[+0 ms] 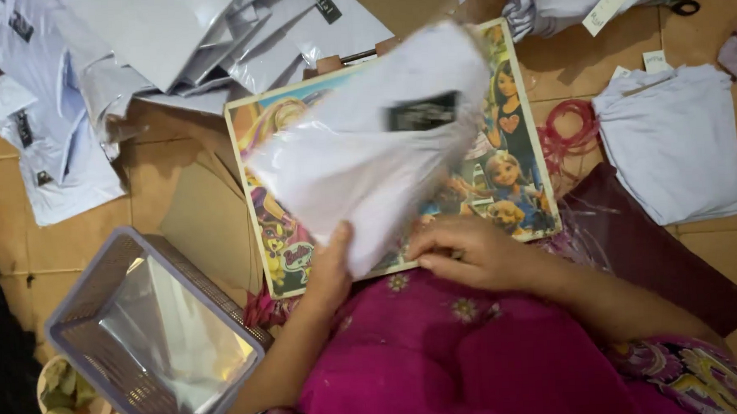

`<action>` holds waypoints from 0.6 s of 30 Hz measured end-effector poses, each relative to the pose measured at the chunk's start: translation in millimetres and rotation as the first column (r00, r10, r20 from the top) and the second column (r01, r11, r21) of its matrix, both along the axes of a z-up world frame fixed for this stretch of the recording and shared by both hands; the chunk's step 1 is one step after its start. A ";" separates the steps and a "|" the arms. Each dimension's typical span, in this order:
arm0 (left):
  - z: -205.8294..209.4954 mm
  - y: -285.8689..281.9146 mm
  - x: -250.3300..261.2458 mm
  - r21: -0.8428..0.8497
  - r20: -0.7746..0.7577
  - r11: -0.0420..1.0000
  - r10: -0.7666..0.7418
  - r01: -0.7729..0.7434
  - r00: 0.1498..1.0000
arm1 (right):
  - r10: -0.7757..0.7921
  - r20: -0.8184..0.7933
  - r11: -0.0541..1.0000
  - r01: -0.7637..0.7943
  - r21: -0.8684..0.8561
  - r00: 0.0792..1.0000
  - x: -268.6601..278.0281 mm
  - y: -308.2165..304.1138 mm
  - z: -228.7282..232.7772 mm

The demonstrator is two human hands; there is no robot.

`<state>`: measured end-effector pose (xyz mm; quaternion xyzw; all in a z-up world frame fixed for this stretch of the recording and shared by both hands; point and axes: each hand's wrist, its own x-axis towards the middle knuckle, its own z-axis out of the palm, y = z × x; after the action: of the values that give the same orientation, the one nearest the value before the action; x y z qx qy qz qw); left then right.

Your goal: The person folds white t-shirts and places them into clear plastic bags on a printed board. They smooth the shirts, seal the bags, and set the packaged items aside. The process is repeated for multiple shirts.

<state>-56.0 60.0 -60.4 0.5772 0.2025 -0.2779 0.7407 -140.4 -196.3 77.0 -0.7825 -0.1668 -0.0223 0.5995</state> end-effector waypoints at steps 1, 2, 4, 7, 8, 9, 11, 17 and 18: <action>24.9 -3.6 -2.9 0.004 -0.004 1.000 0.002 -0.002 1.000 | 0.002 -0.004 1.000 -0.002 0.004 1.000 -3.0 0.5 -5.6; 49.3 -7.0 -5.3 -0.029 -0.097 0.998 0.051 -0.054 0.994 | 0.039 -0.035 0.998 -0.041 -0.055 0.999 -5.8 1.5 -11.7; 58.2 -1.6 -14.3 -0.051 -0.197 0.991 0.108 -0.120 0.975 | 0.084 -0.076 0.990 -0.092 -0.107 0.994 -9.3 4.5 -23.4; 19.5 17.9 -28.2 -0.041 -0.245 0.994 0.086 -0.099 0.966 | 0.120 -0.036 0.971 -0.125 -0.204 0.992 -6.0 8.9 -32.9; 10.9 21.9 -33.5 -0.038 -0.271 0.994 0.092 -0.106 0.958 | 0.116 0.017 0.960 -0.108 -0.258 0.993 -2.3 10.6 -32.1; 2.4 24.9 -39.3 -0.037 -0.299 0.993 0.095 -0.111 0.949 | 0.112 0.067 0.947 -0.086 -0.311 0.991 0.2 11.6 -30.8; 2.7 24.5 -37.7 -0.021 -0.293 0.996 0.076 -0.086 0.953 | 0.054 0.179 0.888 0.035 -0.458 0.982 12.6 15.0 -49.7; 5.4 27.3 -31.5 0.005 -0.282 1.000 0.029 -0.029 0.959 | -0.014 0.162 0.522 0.145 -0.840 0.987 54.2 -4.5 -124.6; 4.5 27.7 -29.4 0.010 -0.279 1.000 0.023 -0.021 0.960 | -0.026 0.115 0.553 0.110 -0.826 0.993 54.0 -8.5 -134.1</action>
<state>-85.4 87.7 -55.9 0.5324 0.3125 -0.3476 0.7057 -86.4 -204.9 -57.1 -0.9765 -0.1540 0.0009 0.1506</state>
